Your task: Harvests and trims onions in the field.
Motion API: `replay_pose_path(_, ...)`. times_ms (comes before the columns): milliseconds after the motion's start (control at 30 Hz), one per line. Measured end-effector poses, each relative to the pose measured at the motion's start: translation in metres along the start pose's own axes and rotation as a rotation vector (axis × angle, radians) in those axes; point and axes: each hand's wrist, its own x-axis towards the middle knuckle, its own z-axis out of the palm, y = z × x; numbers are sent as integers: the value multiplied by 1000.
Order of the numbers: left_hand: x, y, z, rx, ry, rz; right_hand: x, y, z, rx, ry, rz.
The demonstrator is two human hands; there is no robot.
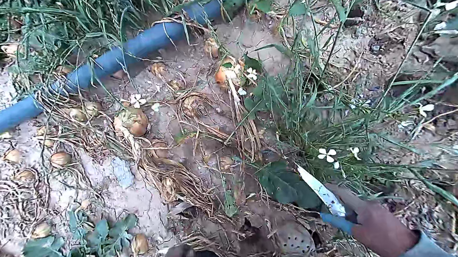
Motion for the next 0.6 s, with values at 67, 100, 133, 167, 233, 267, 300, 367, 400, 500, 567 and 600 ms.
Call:
replay_pose_path(67, 85, 83, -12, 199, 3, 85, -12, -3, 3, 13, -9, -12)
replay_pose_path(100, 118, 114, -17, 281, -47, 110, -18, -2, 5, 21, -1, -24)
replay_pose_path(133, 144, 140, -20, 361, -111, 130, -22, 1, 7, 25, 28, -54)
replay_pose_path(167, 164, 157, -21, 441, -162, 156, -26, 4, 11, 20, 70, -87)
replay_pose_path(233, 186, 177, -16, 560, -260, 200, -37, 7, 18, 16, 135, -116)
replay_pose_path(267, 191, 184, -17, 634, -308, 231, -42, 7, 20, 15, 157, -119)
replay_pose_path(300, 196, 190, -17, 720, -357, 265, -46, 9, 21, 16, 167, -111)
replay_pose_path(367, 204, 200, -16, 843, -424, 298, -50, 15, 25, 33, 181, -94)
replay_pose_path(400, 205, 200, -14, 886, -421, 323, -52, 19, 28, 45, 187, -90)
replay_pose_path(500, 206, 198, -10, 913, -397, 332, -54, 25, 31, 103, 186, -50)
replay_pose_path(567, 206, 191, -11, 817, -370, 300, -55, 25, 36, 148, 200, -57)
replay_pose_path(600, 205, 187, -11, 753, -343, 284, -54, 25, 38, 164, 199, -58)
